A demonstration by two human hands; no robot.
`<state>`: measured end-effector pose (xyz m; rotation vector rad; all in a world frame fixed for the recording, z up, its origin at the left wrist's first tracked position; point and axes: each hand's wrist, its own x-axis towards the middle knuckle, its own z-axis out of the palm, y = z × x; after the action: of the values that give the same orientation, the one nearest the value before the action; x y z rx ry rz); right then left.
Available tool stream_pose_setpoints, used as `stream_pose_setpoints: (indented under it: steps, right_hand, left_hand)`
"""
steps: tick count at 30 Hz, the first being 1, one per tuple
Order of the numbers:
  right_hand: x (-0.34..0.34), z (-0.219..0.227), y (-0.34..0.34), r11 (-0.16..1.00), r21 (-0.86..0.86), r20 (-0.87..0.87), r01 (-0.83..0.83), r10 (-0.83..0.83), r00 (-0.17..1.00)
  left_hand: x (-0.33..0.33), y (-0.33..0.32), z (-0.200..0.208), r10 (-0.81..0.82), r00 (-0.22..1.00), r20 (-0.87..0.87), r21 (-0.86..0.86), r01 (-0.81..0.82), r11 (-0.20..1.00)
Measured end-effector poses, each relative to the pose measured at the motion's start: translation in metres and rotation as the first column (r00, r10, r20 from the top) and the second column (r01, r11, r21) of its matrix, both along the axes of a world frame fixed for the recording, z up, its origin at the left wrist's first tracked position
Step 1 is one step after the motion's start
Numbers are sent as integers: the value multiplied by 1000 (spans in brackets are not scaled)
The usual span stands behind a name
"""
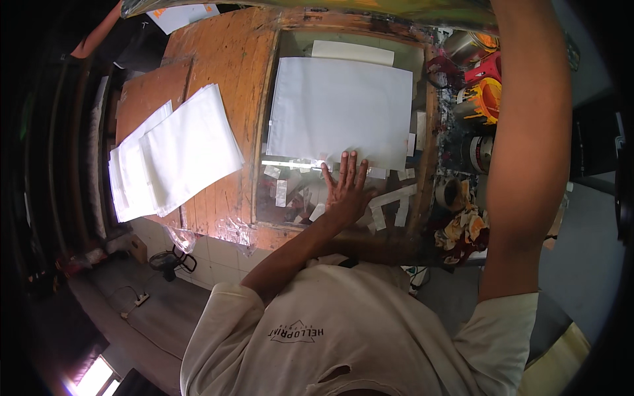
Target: The person performs screen printing on white bags by placing a bag under a screen, lowering the screen, and using a squeegee to spread orange ink before lifting the screen and setting the printed bag aside.
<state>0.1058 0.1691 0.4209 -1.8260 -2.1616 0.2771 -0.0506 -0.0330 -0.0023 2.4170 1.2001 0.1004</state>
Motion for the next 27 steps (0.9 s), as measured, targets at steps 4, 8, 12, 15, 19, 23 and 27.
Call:
stream_pose_setpoints:
  steps: [4, 8, 12, 15, 19, 23, 27]
  right_hand:
    - [0, -8, -3, 989, 144, 13, 39, -41, 999]
    - [-5, -17, -5, 972, 223, -12, 73, -72, 997]
    - [-5, -21, -12, 999, 18, -84, 44, -42, 996]
    - [-13, -47, -37, 997, 70, -110, 31, -23, 994]
    - [-23, -87, -58, 928, 373, 105, -17, -23, 994]
    - [-17, -91, -50, 972, 230, -14, -48, 53, 999]
    - [-26, -70, -38, 986, 144, 5, 89, -91, 996]
  left_hand:
    - [-12, -17, -4, -37, 999, 17, 30, 37, 999]
    - [-25, -18, 11, -95, 995, 5, 13, 95, 995]
    - [-52, 18, 62, 30, 958, 284, -31, -22, 999]
    - [-68, 47, 99, 299, 714, 633, -302, -128, 945]
    - [-50, 49, 92, 149, 800, 582, -41, -154, 987]
    - [-6, 21, 30, -47, 998, 42, 81, 44, 996]
    - [-1, 8, -12, -64, 997, 42, 156, 57, 986]
